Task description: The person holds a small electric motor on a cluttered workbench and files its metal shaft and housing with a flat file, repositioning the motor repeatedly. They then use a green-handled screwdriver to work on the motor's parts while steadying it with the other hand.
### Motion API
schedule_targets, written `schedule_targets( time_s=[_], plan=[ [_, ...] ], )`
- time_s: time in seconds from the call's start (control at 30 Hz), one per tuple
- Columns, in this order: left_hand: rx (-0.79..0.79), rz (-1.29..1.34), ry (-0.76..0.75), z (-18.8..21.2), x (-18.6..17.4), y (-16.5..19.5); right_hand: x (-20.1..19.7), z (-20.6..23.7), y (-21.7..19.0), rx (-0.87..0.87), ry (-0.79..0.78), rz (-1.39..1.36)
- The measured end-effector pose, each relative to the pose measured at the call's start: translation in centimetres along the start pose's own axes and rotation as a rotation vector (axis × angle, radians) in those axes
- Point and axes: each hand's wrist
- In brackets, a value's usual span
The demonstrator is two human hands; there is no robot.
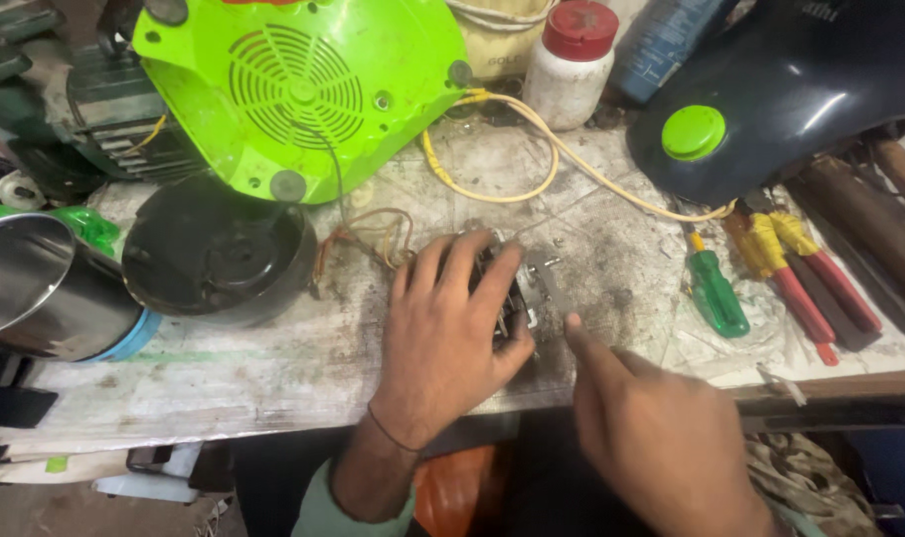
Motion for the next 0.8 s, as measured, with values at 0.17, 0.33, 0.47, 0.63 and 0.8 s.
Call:
schedule_targets(
  time_s=[0.17,0.33,0.47,0.63,0.8],
  plan=[
    [-0.007,0.005,-0.019,0.0,0.0,0.0,0.5,-0.1,0.3,-0.073,0.111,-0.114],
    [0.019,-0.001,0.001,-0.1,0.0,-0.1,0.0,0.2,0.1,-0.002,0.022,-0.036],
    [0.005,-0.019,0.013,0.1,0.1,0.0,-0.7,-0.2,-0.5,-0.06,0.076,-0.049],
    [0.006,-0.009,0.0,0.1,0.1,0.0,-0.8,-0.9,-0.8,-0.086,0.131,-0.069],
    [0.003,0.002,0.018,0.0,0.0,0.0,-1.0,-0.4,-0.6,-0.114,0.156,-0.104]
  ],
)
Point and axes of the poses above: each hand's wrist, its own z-axis away from the middle knuckle, its own x-axis out of the palm, y = z × x, and after that the axes turned 14 degrees about -z, right-handed
